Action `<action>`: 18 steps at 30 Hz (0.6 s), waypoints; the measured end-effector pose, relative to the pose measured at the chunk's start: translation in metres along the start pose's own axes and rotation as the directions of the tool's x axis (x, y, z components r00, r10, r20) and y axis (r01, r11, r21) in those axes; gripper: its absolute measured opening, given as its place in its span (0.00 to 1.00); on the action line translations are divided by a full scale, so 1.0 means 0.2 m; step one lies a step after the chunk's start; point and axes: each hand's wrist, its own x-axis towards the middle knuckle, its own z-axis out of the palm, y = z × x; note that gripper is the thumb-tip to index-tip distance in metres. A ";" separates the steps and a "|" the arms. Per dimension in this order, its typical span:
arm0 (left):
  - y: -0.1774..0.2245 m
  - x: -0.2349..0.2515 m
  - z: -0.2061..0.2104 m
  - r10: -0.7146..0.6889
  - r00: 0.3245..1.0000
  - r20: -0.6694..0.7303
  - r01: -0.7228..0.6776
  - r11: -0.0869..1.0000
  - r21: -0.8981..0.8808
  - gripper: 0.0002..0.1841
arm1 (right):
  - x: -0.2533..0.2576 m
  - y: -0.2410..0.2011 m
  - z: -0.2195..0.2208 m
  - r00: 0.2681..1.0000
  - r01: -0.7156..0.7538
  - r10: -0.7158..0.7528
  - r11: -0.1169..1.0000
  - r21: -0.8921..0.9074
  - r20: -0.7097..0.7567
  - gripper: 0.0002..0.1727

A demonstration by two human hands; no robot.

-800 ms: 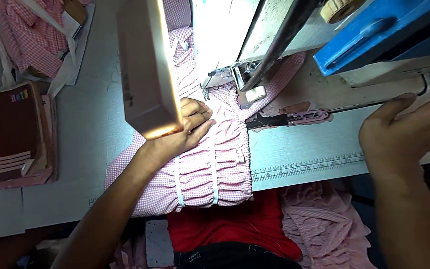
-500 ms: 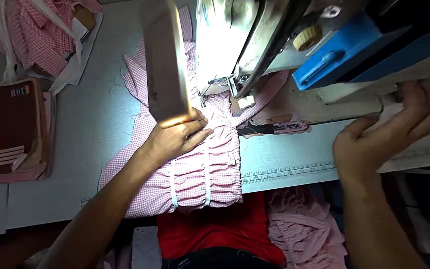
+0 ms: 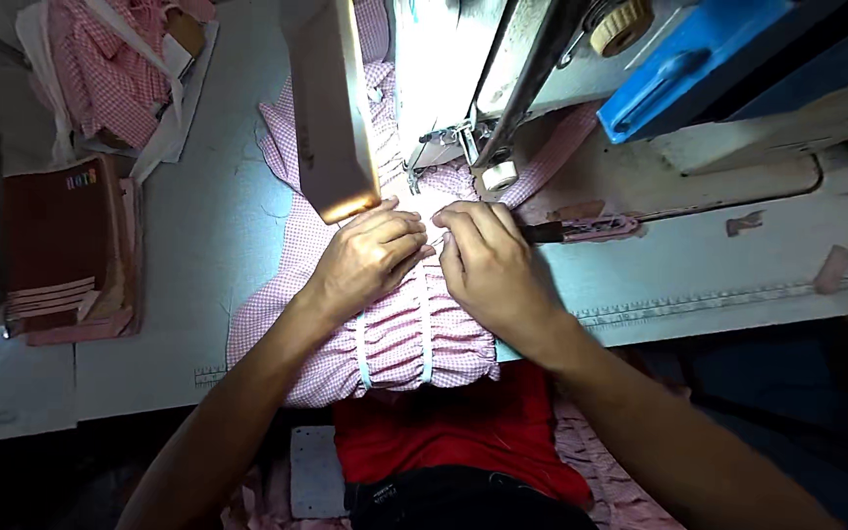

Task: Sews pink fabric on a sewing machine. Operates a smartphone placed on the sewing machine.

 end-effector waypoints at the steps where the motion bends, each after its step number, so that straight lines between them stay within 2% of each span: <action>1: 0.00 0.00 0.00 0.018 1.000 -0.005 -0.018 1.000 -0.016 0.10 | -0.01 0.01 0.01 1.000 0.007 -0.006 1.000 0.007 -0.016 0.17; 6: 0.05 -0.02 -0.02 -0.007 0.999 0.054 0.009 0.999 -0.043 0.10 | -0.03 0.02 0.01 1.000 0.026 -0.026 0.999 0.027 -0.007 0.18; 18: 0.03 0.00 -0.02 -0.024 0.998 0.053 0.024 1.000 0.002 0.10 | 0.01 0.04 0.02 0.998 0.054 -0.054 0.998 0.012 0.015 0.19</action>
